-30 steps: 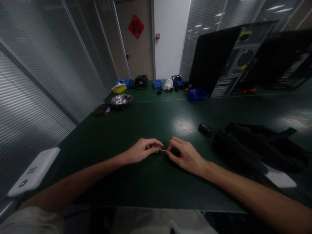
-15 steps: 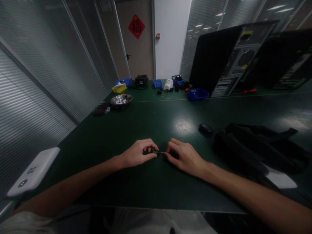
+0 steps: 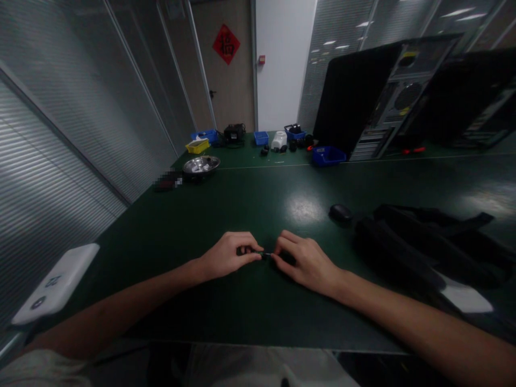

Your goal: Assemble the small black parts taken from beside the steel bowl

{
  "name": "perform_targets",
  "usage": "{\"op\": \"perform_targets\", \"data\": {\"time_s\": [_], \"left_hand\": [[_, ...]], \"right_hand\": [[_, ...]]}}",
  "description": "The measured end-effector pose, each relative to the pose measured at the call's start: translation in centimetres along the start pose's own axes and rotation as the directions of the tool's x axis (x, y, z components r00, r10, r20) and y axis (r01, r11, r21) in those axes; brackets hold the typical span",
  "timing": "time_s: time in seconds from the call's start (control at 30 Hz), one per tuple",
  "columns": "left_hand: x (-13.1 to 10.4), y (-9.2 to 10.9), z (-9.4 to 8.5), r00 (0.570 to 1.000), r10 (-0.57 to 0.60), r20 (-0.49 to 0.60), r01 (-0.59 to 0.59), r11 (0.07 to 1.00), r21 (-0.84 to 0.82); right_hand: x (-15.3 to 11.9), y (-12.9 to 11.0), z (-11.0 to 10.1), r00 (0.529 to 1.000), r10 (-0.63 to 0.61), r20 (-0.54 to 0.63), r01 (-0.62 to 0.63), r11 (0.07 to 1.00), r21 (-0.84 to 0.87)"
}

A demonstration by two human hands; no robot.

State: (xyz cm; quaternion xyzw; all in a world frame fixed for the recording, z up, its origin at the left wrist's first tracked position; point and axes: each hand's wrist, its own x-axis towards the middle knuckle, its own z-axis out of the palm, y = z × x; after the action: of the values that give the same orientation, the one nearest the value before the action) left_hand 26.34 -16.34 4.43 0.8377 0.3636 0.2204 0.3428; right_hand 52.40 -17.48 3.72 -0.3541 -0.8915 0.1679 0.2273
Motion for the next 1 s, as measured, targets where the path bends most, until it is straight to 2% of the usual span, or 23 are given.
{"op": "perform_targets", "data": {"time_s": [0.37, 0.7, 1.0], "left_hand": [[0.02, -0.1, -0.08, 1.0, 0.02, -0.019, -0.02, 1.0, 0.013], [0.11, 0.08, 0.55, 0.999, 0.029, -0.027, -0.029, 1.0, 0.0], [0.1, 0.1, 0.73, 0.998, 0.01, -0.063, -0.011, 1.0, -0.015]], "right_hand": [[-0.01, 0.13, -0.01, 1.0, -0.004, 0.0, 0.004, 0.998, 0.061], [0.3, -0.62, 0.33, 0.999, -0.02, 0.031, 0.02, 1.0, -0.008], [0.31, -0.31, 0.33, 0.998, -0.048, 0.05, 0.044, 0.997, 0.066]]}}
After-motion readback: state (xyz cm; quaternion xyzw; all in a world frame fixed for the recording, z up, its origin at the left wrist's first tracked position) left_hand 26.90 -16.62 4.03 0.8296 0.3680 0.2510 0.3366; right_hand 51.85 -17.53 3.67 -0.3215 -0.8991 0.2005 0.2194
